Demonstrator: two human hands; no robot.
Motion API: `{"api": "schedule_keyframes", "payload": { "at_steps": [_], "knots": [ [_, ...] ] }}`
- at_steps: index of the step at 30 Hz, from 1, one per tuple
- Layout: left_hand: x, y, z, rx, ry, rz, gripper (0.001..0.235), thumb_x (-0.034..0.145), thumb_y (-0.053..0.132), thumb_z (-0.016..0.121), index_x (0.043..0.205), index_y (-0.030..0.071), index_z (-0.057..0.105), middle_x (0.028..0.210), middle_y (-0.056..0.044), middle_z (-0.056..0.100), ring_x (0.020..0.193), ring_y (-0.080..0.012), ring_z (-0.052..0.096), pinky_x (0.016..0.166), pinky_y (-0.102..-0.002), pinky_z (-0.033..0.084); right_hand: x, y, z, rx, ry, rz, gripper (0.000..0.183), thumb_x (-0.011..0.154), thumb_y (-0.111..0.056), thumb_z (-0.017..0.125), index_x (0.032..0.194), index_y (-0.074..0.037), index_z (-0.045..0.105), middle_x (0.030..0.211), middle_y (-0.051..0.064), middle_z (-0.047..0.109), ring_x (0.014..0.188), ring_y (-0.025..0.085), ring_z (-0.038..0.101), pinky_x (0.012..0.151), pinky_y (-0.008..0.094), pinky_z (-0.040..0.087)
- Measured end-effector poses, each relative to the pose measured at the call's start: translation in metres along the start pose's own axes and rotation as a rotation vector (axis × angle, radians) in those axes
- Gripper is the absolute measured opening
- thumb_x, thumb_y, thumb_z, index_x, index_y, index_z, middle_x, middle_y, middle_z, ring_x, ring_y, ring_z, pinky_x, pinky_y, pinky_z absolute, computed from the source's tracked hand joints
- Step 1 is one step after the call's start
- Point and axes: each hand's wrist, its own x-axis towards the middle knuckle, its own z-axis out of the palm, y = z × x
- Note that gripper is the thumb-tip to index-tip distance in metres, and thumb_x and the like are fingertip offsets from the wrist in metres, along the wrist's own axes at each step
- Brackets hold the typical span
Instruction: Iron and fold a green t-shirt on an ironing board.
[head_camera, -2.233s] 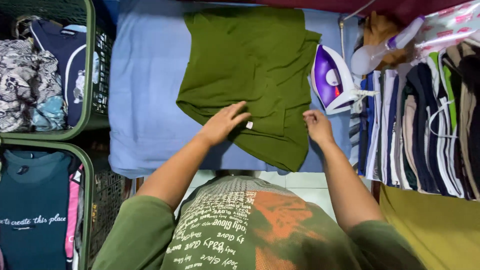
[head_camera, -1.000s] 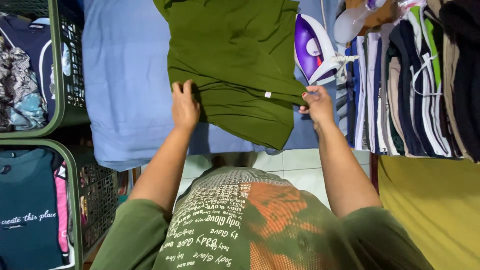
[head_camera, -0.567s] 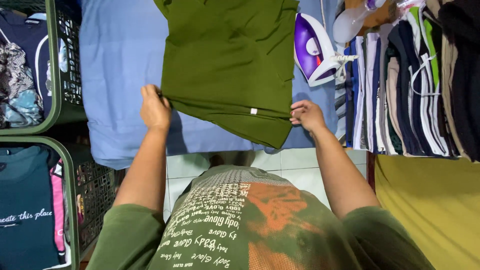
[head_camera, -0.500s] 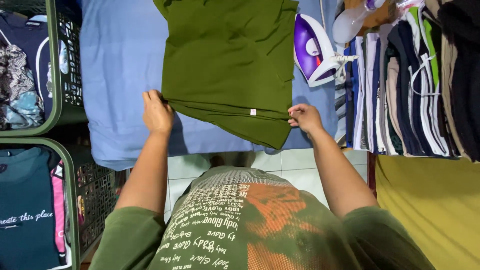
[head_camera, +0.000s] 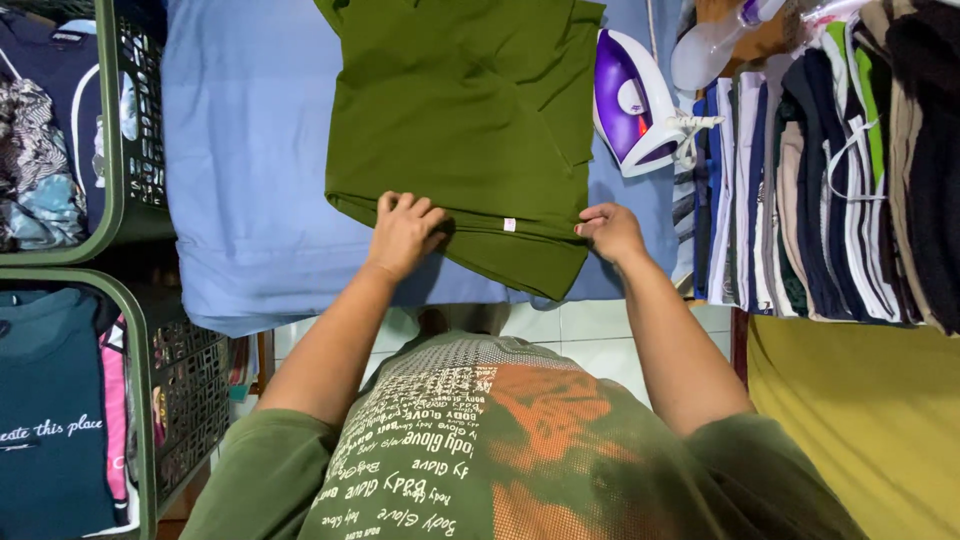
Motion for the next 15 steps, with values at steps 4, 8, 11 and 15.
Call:
{"api": "schedule_keyframes", "payload": {
  "at_steps": [4, 8, 11, 15],
  "knots": [
    [0.002, 0.006, 0.016, 0.026, 0.032, -0.033, 0.016, 0.085, 0.019, 0.071, 0.101, 0.018, 0.070, 0.097, -0.003, 0.062, 0.105, -0.0268, 0.059, 0.104, -0.052, 0.040, 0.014, 0.001, -0.014, 0.188, -0.152, -0.034, 0.012, 0.085, 0.001, 0.073, 0.095, -0.005, 0.073, 0.084, 0.001, 0.072, 0.073, 0.010, 0.064, 0.066, 0.026, 0.051],
    [0.008, 0.006, 0.014, 0.083, 0.045, -0.046, 0.009, 0.090, 0.018, 0.066, 0.098, 0.018, 0.070, 0.095, -0.007, 0.061, 0.101, -0.0289, 0.059, 0.101, -0.052, 0.040, -0.004, -0.084, -0.037, 0.250, -0.099, -0.115, 0.007, 0.096, 0.000, 0.066, 0.097, -0.006, 0.066, 0.081, -0.003, 0.062, 0.070, 0.008, 0.053, 0.061, 0.025, 0.041],
    [0.012, 0.008, 0.013, 0.132, 0.057, -0.087, 0.008, 0.088, 0.017, 0.065, 0.096, 0.017, 0.068, 0.094, -0.008, 0.061, 0.099, -0.0288, 0.059, 0.099, -0.053, 0.040, -0.010, -0.115, -0.052, 0.330, -0.034, -0.251, 0.009, 0.103, 0.000, 0.065, 0.101, -0.008, 0.062, 0.080, -0.006, 0.053, 0.074, 0.006, 0.046, 0.066, 0.022, 0.038],
    [0.009, 0.002, 0.019, 0.172, 0.116, -0.085, 0.009, 0.088, 0.015, 0.061, 0.097, 0.015, 0.065, 0.095, -0.007, 0.061, 0.099, -0.0282, 0.060, 0.103, -0.053, 0.040, 0.024, -0.026, -0.027, 0.326, -0.108, -0.282, 0.016, 0.097, 0.007, 0.058, 0.102, -0.008, 0.059, 0.081, -0.005, 0.056, 0.076, 0.006, 0.052, 0.069, 0.022, 0.043]
  ]
}}
